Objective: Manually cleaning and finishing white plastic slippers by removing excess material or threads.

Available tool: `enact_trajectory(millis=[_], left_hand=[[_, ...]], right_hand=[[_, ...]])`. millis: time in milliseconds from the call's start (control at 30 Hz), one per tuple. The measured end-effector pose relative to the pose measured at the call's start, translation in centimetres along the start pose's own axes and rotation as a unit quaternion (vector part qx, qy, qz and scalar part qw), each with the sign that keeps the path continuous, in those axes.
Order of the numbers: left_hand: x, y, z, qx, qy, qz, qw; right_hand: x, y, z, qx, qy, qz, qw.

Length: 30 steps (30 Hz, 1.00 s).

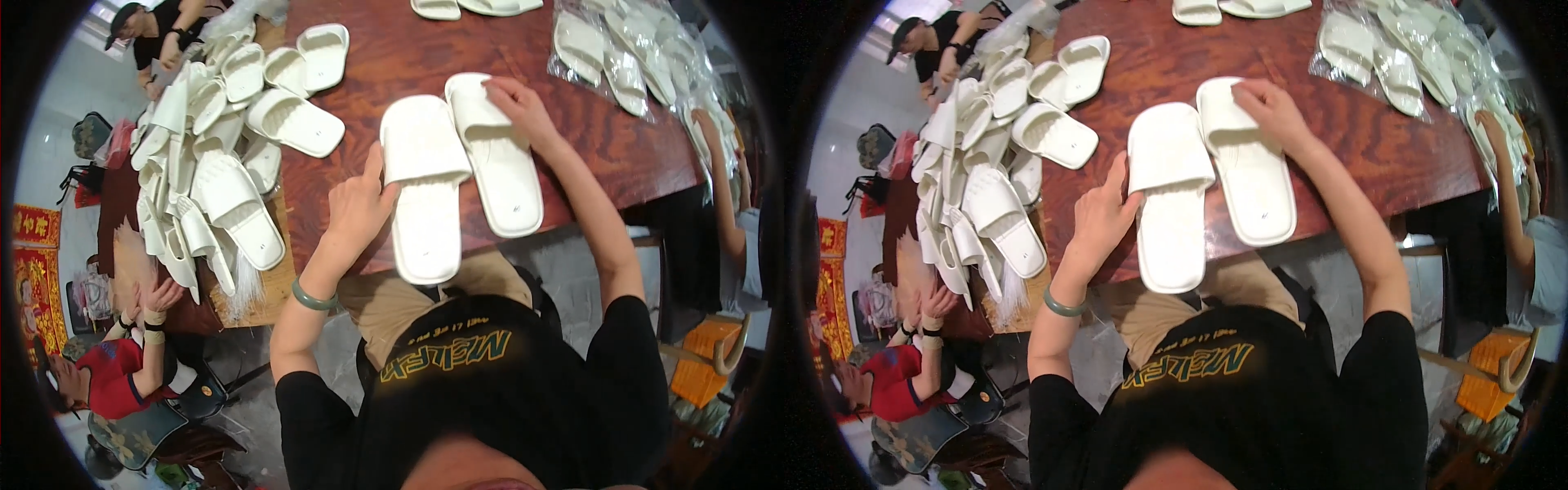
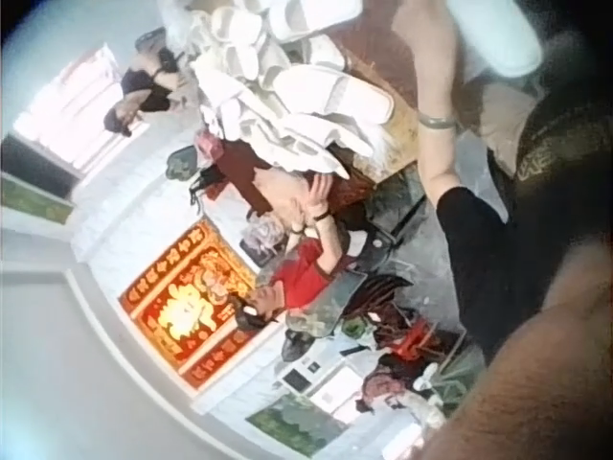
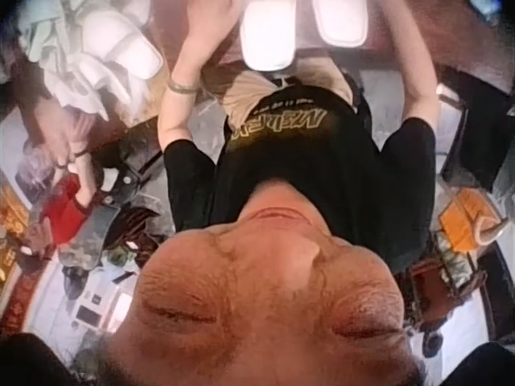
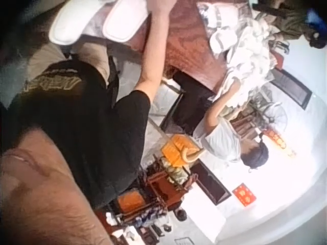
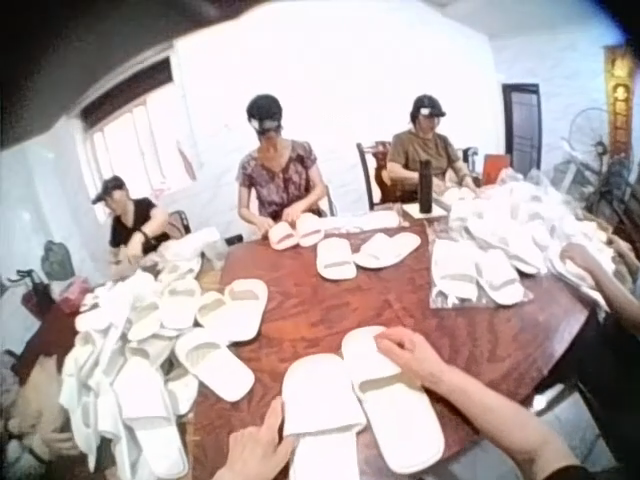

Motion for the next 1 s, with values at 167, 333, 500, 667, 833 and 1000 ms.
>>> enact_trajectory(millis=[167, 333, 500, 667, 833, 1000], left_hand=[[-0.6, -1.4, 1.6, 0.063, -0.034, 0.109, 0.991], [0.6, 2.0, 4.3, 0.262, -0.096, 0.126, 0.952], [0.8, 2.3, 3.5, 0.443, -0.105, 0.050, 0.889], [1.4, 2.5, 3.9, 0.406, -0.088, 0.057, 0.908], [1.3, 2.9, 2.8, 0.420, -0.129, 0.006, 0.898], [0.8, 3.3, 3.4, 0.419, -0.110, -0.008, 0.901]], right_hand=[[-1.4, -4.9, -1.3, 0.265, -0.032, 0.154, 0.951], [0.6, -13.8, -8.2, -0.034, -0.162, 0.292, 0.942], [1.5, -14.5, -12.6, -0.121, -0.193, 0.245, 0.942], [2.6, -15.6, -11.8, -0.089, -0.180, 0.323, 0.925], [3.0, -14.8, -12.4, -0.082, -0.176, 0.289, 0.937], [2.6, -14.4, -12.2, -0.124, -0.158, 0.274, 0.941]])
Point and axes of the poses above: each hand's wrist, its own x-axis away from the middle knuckle, its own z-axis out of the back of the hand, y = z × x, the point moved 6 cm from there along -x, towards the middle knuckle, and after that the axes turned 10 degrees about z, right-handed, at the moved point
